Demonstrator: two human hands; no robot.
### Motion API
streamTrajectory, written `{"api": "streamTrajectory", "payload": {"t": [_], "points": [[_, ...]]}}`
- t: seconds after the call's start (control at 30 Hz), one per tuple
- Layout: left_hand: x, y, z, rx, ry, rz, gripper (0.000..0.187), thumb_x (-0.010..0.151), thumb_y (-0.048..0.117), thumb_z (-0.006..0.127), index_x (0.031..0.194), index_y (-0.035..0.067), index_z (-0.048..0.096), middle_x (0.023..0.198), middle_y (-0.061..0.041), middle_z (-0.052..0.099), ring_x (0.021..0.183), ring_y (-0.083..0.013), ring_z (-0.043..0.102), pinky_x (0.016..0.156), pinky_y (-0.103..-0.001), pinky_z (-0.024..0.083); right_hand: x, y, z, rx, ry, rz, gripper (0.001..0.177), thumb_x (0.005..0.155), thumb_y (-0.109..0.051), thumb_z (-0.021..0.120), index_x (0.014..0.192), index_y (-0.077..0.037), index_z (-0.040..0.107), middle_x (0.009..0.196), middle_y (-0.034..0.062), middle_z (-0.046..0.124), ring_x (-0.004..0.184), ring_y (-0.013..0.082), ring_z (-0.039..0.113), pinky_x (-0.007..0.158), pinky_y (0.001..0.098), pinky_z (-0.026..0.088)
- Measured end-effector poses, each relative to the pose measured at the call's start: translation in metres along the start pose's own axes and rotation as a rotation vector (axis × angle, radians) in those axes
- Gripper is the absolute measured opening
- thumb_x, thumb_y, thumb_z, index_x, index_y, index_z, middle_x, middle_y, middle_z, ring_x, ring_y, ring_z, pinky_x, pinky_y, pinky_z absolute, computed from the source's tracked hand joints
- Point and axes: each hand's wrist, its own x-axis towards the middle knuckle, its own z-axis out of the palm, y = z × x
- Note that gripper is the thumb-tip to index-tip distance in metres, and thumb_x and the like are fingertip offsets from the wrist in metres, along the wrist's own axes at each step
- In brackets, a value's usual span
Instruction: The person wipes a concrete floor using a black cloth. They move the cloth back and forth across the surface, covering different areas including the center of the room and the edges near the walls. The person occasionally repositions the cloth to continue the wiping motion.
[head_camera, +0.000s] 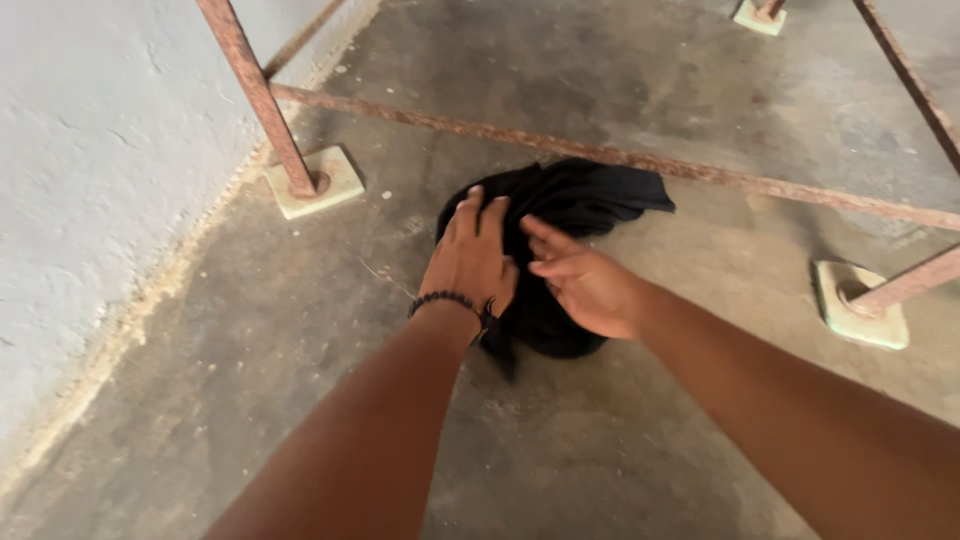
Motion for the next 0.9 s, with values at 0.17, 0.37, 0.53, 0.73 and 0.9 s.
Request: {"api": "streamTrajectory", "payload": {"t": [0.17, 0.37, 0.53, 0.73, 0.9], "points": [[-0.005, 0.052, -0.020, 0.192, -0.481, -0.149, 0.089, 0.086, 0.065, 0.065, 0.159, 0.041, 0.020, 0.171, -0.004, -0.002, 0.157, -0.0404, -0.004, 0.124, -0.064, 0.009, -0.041, 0.020, -0.046, -0.575, 0.677, -0.022, 0.038, 0.104, -0.024, 0.056, 0.139, -0.018, 0.066, 0.141, 0.0071, 0.071, 0.129, 0.0231, 0.067, 0.107, 0.0383, 0.051], [0.009, 0.025, -0.005, 0.294, -0.406, -0.242, 0.078, 0.087, 0.070, 0.054, 0.156, 0.050, 0.024, 0.173, 0.000, -0.006, 0.157, -0.0370, -0.007, 0.117, -0.077, 0.003, -0.073, 0.047, -0.047, -0.932, 0.829, -0.320, 0.042, 0.094, -0.017, 0.061, 0.136, -0.010, 0.061, 0.135, 0.0163, 0.060, 0.125, 0.0378, 0.058, 0.105, 0.0445, 0.046], [0.020, -0.079, -0.012, 0.491, -0.199, -0.261, 0.066, 0.095, 0.064, 0.044, 0.155, 0.038, 0.035, 0.171, -0.009, 0.010, 0.157, -0.0352, 0.006, 0.120, -0.069, 0.003, -0.071, 0.037, -0.032, -1.045, 0.770, -0.252, 0.046, 0.096, -0.023, 0.060, 0.140, -0.010, 0.056, 0.144, 0.0175, 0.051, 0.131, 0.0403, 0.050, 0.107, 0.0469, 0.043], [0.003, -0.185, -0.048, 0.535, -0.098, -0.328, 0.057, 0.099, 0.055, 0.043, 0.152, 0.035, 0.042, 0.172, -0.007, 0.016, 0.157, -0.0286, 0.015, 0.125, -0.055, 0.013, -0.073, 0.033, -0.024, -1.088, 0.761, -0.205, 0.047, 0.095, -0.027, 0.060, 0.139, -0.011, 0.056, 0.147, 0.0170, 0.048, 0.137, 0.0377, 0.045, 0.110, 0.0457, 0.040], [0.007, -0.230, -0.079, 0.501, -0.067, -0.453, 0.058, 0.093, 0.051, 0.049, 0.148, 0.034, 0.044, 0.168, -0.009, 0.015, 0.152, -0.0322, 0.015, 0.119, -0.054, 0.018, -0.068, 0.031, -0.024, -1.141, 0.746, -0.166, 0.047, 0.098, -0.029, 0.059, 0.141, -0.010, 0.054, 0.147, 0.0161, 0.047, 0.139, 0.0364, 0.043, 0.112, 0.0456, 0.038]]}}
